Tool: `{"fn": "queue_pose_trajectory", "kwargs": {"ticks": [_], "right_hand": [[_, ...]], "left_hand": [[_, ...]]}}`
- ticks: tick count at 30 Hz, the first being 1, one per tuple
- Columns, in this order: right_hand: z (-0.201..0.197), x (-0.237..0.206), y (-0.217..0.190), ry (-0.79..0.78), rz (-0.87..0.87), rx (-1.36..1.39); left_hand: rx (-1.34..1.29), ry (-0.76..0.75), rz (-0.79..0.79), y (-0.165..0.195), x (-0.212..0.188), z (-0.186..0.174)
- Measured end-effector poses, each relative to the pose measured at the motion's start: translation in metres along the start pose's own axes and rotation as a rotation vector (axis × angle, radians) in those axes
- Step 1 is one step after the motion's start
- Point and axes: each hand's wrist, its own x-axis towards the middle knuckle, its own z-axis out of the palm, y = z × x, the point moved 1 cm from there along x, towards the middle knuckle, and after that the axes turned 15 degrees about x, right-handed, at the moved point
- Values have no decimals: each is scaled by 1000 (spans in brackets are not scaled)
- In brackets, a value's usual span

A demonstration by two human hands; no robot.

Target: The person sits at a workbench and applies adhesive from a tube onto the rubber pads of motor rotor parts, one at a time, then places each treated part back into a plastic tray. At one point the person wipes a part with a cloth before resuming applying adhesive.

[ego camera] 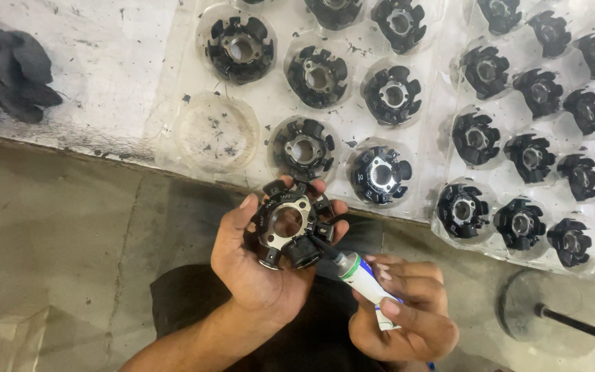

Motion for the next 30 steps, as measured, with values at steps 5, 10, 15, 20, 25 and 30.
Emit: {"fn": "queue_pose_trajectory", "kwargs": {"ticks": [5, 10, 15, 20, 25, 30], "right_hand": [[5, 8, -5, -46, 36, -57], [7, 7, -2, 69, 133, 5], [-1, -4, 7, 310, 159, 216], [-9, -19, 12, 314, 235, 285], [-11, -32, 17, 327, 287, 300], [-17, -36, 18, 361, 333, 336]], "left_hand": [[3, 1, -11, 1, 4, -3], [147, -94, 175, 18, 17, -10], [735, -89, 715, 83, 57, -24], [1962, 112, 692, 121, 67, -27], [2522, 59, 1013, 129, 71, -8], [2689, 47, 1136, 136, 86, 10]]}}
